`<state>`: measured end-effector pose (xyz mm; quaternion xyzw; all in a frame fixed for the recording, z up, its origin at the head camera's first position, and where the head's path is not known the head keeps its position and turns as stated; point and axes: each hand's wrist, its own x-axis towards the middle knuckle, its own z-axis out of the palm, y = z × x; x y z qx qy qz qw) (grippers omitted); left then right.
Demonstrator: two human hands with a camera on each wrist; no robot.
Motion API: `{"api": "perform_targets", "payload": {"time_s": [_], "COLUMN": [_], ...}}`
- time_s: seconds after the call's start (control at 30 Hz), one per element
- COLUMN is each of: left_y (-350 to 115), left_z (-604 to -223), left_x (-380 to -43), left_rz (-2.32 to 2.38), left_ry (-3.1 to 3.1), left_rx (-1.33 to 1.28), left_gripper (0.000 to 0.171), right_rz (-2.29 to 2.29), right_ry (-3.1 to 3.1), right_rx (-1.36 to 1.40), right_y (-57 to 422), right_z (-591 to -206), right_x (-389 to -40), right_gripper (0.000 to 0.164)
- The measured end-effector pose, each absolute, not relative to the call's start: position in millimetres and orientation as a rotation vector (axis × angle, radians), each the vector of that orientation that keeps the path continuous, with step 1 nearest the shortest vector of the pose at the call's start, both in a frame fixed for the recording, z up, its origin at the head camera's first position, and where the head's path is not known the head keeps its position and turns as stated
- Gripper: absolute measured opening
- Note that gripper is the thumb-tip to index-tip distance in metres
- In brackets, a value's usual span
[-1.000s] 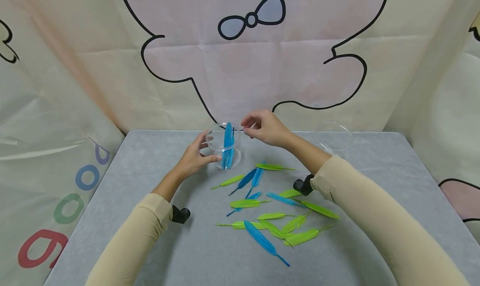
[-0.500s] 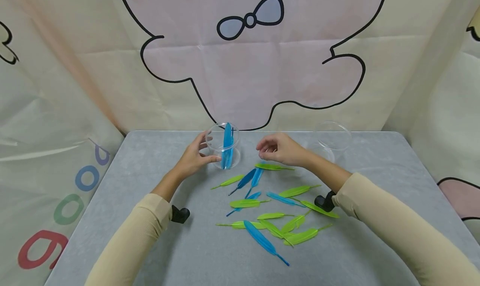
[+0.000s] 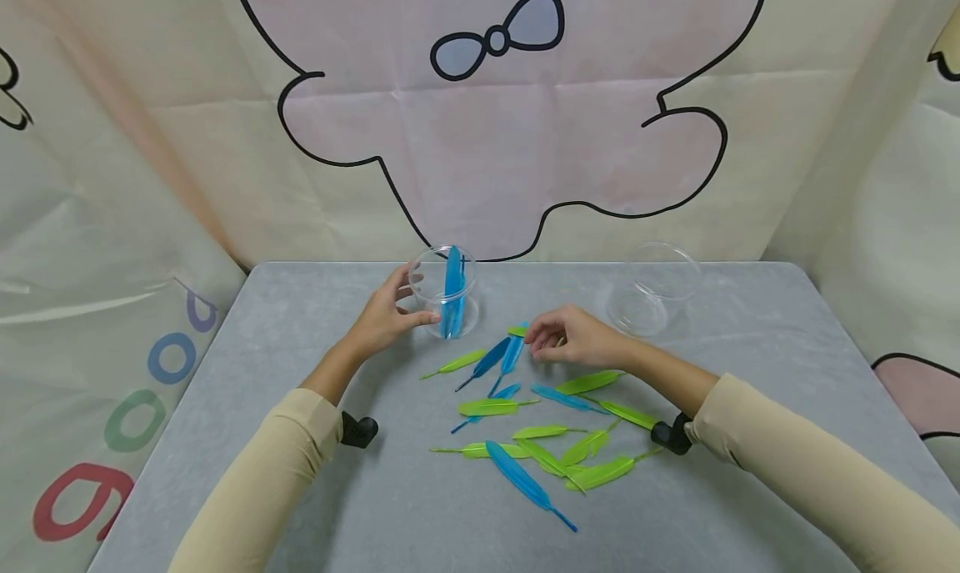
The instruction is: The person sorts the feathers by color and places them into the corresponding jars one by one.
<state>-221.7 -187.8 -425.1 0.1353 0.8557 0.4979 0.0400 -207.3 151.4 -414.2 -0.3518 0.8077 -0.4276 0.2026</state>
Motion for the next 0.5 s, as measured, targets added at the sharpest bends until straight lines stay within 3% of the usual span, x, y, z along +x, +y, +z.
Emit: {"api": "perform_targets", "payload": {"time_s": [0.5], "left_y": [-187], "left_z": [-427], "left_x": [-222], "left_rz": [1.524], "left_ry": [2.617], "left_rx": [0.405], "left_gripper": [0.091], "right_rz": [-1.221], "right_ry": [2.138], "right_rx": [-0.932], "right_y": [161], "right_z": [-438], "right_x": [-191], "right_gripper": [0.021]}}
